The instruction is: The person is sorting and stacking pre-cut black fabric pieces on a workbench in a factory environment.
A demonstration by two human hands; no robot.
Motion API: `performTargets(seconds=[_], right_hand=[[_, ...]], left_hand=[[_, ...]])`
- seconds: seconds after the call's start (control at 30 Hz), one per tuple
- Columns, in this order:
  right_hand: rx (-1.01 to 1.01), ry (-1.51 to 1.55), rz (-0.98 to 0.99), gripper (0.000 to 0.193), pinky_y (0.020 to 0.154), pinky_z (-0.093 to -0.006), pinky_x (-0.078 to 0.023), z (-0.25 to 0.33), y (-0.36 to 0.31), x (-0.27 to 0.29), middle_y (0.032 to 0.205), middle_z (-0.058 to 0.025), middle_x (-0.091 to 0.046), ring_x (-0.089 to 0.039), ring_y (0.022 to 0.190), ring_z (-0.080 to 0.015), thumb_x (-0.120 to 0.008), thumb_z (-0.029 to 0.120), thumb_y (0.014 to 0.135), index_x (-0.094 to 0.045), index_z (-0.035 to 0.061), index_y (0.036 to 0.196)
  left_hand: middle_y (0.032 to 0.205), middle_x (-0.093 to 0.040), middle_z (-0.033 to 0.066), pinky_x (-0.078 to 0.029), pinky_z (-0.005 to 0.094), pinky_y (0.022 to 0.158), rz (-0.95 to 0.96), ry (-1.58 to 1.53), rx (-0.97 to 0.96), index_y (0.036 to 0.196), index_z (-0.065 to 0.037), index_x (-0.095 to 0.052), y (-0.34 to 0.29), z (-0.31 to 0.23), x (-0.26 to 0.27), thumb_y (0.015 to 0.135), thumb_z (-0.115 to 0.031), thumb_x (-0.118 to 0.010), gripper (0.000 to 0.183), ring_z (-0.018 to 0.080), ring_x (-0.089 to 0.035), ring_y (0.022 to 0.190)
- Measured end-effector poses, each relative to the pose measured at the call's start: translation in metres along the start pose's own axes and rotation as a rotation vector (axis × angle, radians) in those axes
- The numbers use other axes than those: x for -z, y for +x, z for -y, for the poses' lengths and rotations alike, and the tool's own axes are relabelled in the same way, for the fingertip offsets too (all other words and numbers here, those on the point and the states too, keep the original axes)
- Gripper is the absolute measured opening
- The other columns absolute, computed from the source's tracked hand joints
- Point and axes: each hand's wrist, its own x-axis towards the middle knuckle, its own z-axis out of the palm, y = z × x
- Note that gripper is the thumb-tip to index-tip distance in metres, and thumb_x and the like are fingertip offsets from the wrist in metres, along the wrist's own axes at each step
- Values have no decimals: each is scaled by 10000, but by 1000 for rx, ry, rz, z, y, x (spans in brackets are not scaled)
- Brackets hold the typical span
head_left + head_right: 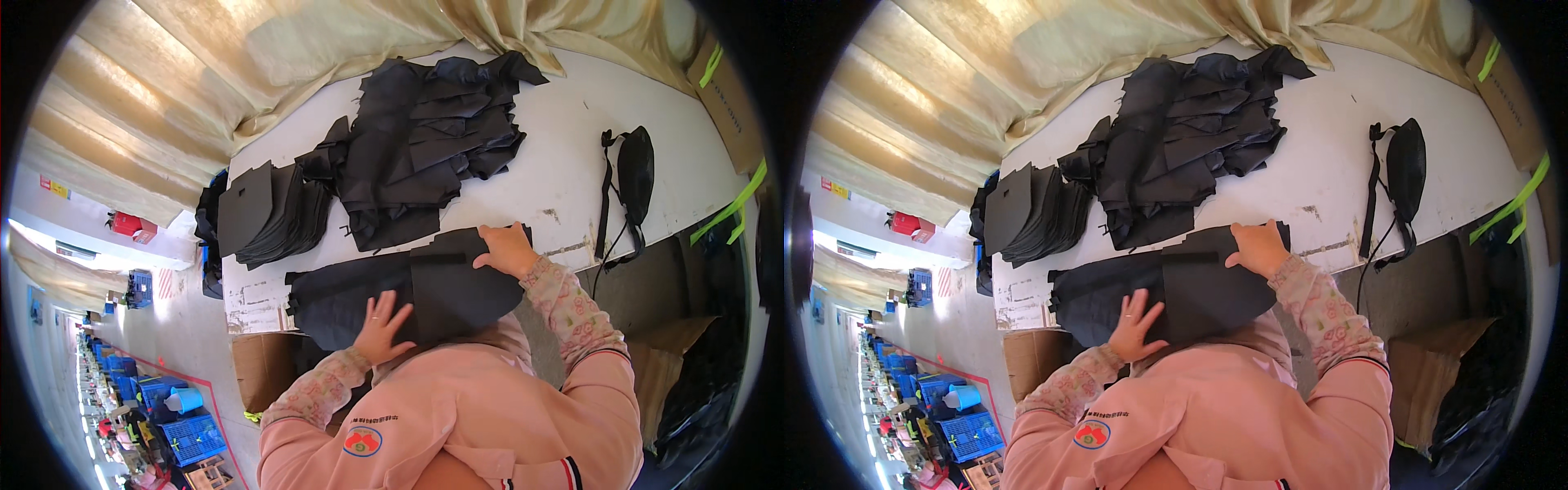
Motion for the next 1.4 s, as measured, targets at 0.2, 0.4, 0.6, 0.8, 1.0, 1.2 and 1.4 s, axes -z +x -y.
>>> performTargets(seconds=[0.2, 0.4, 0.6, 0.8, 1.0, 1.2, 1.4], right_hand=[[-3, -2, 55, 553, 847, -503, -377, -1, 2, 6, 861, -141, -688, -659, 864, -342, -786, 421, 706, -554, 27, 1018], [-36, -2, 39, 578, 864, -502, -377, 6, 0, 1, 859, -129, -686, -661, 877, -341, -779, 452, 707, -551, 30, 1030], [6, -73, 82, 533, 840, -506, -430, -4, 18, 25, 1009, -125, -634, -611, 984, -335, -768, 435, 734, -581, 109, 1111], [216, 119, -282, 646, 993, -436, -430, -31, 125, 45, 1291, -201, -518, -516, 1195, -370, -768, 325, 767, -498, 67, 1295], [161, 155, -420, 686, 1028, -432, -423, -28, 232, 47, 1346, -197, -477, -473, 1250, -378, -755, 272, 785, -437, 58, 1354], [38, 319, -405, 618, 1027, -421, -422, -33, 302, 66, 1332, -174, -496, -488, 1240, -367, -729, 248, 807, -464, 86, 1342], [4, 320, -367, 540, 976, -458, -455, -51, 362, 54, 1227, -200, -568, -548, 1157, -397, -676, 364, 850, -536, 145, 1324]], left_hand=[[1592, -194, 147, -71, 632, 1139, -97, 111, 338, 1499, -161, -338, -48, 61, 19, 868, -546, -590, 780, 341, -151, 1476], [1588, -236, 100, -40, 611, 1148, -155, 90, 417, 1490, -162, -362, -50, 86, 29, 911, -473, -564, 687, 298, -175, 1477], [1394, -487, 132, -200, 564, 1144, -437, -6, 383, 1251, -112, -594, -48, 78, 35, 891, -285, -643, 402, 341, -412, 1338], [1231, -591, 148, -347, 480, 1087, -670, -90, 315, 1117, -63, -642, -17, 50, 47, 859, -130, -658, 267, 369, -534, 1187], [1207, -608, 151, -377, 457, 1061, -698, -200, 271, 1089, -60, -660, 13, 27, 42, 854, -112, -668, 241, 364, -551, 1160], [1180, -626, 154, -441, 411, 992, -749, -351, 400, 1059, -41, -671, 7, 13, 46, 869, -90, -645, 198, 339, -584, 1115], [1121, -648, 156, -486, 369, 922, -767, -422, 462, 1015, -18, -675, 10, 11, 55, 883, -67, -625, 150, 318, -622, 1041]])
